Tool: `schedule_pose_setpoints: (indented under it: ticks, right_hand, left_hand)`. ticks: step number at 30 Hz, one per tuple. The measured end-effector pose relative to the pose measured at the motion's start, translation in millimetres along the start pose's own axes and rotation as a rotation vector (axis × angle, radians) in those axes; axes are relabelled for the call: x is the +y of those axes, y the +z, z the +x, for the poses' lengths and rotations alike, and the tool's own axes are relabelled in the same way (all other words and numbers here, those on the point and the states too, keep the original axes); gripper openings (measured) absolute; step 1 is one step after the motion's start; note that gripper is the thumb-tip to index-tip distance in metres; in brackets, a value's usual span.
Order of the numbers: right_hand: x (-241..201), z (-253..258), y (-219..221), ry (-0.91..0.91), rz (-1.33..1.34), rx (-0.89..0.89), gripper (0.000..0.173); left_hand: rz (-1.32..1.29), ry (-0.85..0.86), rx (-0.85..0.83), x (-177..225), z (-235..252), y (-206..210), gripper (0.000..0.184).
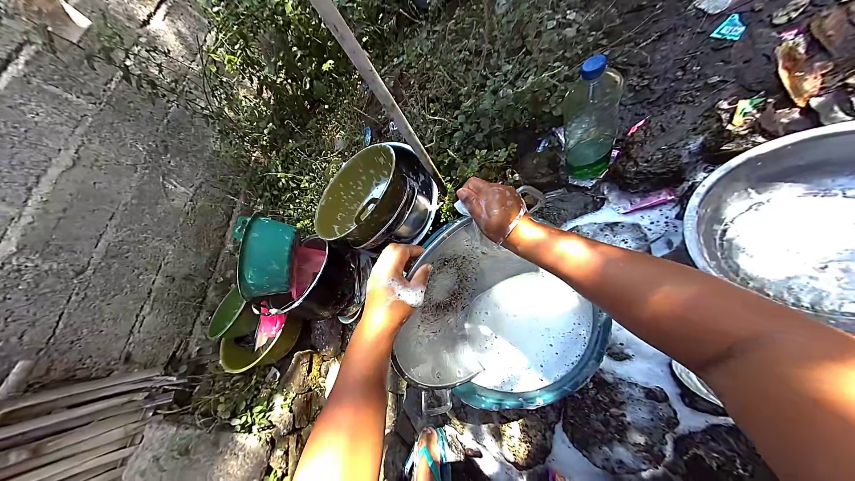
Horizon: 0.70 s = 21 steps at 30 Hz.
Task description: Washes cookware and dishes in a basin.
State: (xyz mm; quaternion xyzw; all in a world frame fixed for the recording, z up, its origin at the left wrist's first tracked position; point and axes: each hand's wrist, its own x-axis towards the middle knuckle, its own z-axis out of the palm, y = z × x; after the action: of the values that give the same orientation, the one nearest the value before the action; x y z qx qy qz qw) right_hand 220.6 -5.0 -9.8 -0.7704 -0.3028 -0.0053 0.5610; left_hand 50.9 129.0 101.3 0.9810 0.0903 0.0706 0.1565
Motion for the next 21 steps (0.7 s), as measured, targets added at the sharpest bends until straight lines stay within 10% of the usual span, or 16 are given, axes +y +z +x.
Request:
schedule_pose_setpoints:
  ticks: [11,21]
  right_hand:
    - [-12.5,4.8,-10.3,0.145,-0.127,-0.137,0.046]
    - [-89.8,-1.9,-18.8,-0.144,-0.176,0.002,0.045]
  left_hand:
    - [0.192,-0.198,-0.165,42.2,51.1,4.8,0.018]
    - [0.360,-0.239,-0.065,69.2,17.5,-50.2,0.010]
